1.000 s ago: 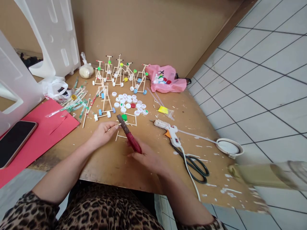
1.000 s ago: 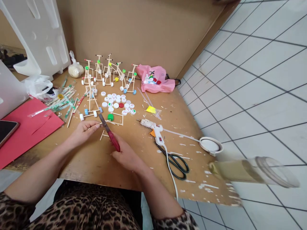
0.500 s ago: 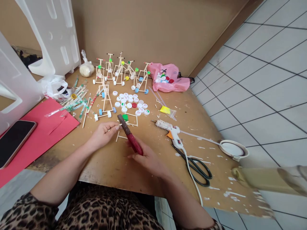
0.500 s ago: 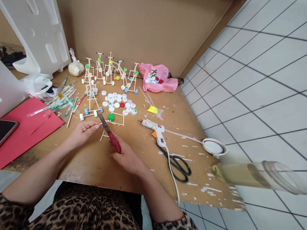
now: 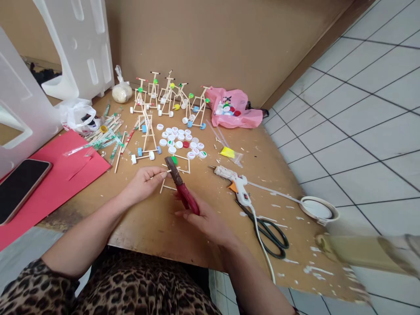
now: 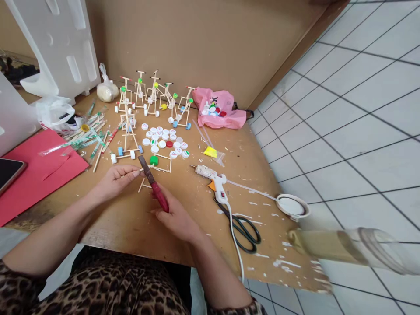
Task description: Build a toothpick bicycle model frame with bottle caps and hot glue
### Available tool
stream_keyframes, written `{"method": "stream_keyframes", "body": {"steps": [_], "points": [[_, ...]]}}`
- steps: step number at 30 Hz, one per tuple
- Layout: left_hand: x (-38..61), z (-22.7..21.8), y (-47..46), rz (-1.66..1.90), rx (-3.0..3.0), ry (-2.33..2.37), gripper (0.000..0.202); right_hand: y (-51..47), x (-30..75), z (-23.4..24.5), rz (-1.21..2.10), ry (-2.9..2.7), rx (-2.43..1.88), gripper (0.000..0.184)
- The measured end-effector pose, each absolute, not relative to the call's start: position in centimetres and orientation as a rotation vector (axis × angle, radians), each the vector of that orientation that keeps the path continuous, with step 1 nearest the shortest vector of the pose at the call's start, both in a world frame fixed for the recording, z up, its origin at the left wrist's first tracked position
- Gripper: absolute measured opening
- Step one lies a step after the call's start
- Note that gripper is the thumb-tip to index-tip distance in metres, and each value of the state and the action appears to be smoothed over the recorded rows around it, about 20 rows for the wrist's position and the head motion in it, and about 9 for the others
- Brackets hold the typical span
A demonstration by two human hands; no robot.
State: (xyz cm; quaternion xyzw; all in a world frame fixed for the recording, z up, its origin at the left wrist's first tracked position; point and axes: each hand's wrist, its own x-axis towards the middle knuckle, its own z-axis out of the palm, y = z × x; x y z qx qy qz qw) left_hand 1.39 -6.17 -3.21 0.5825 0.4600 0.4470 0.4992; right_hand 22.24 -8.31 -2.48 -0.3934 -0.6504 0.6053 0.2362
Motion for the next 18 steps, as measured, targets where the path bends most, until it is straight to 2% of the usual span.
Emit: {"method": "stream_keyframes", "body": {"steps": [18], "points": [[1.46,-3.25,-5.97,1.112,1.437,1.141,0.024,-8.29,21.87,-2.72,1.515,-1.869,-1.241,0.064]]}}
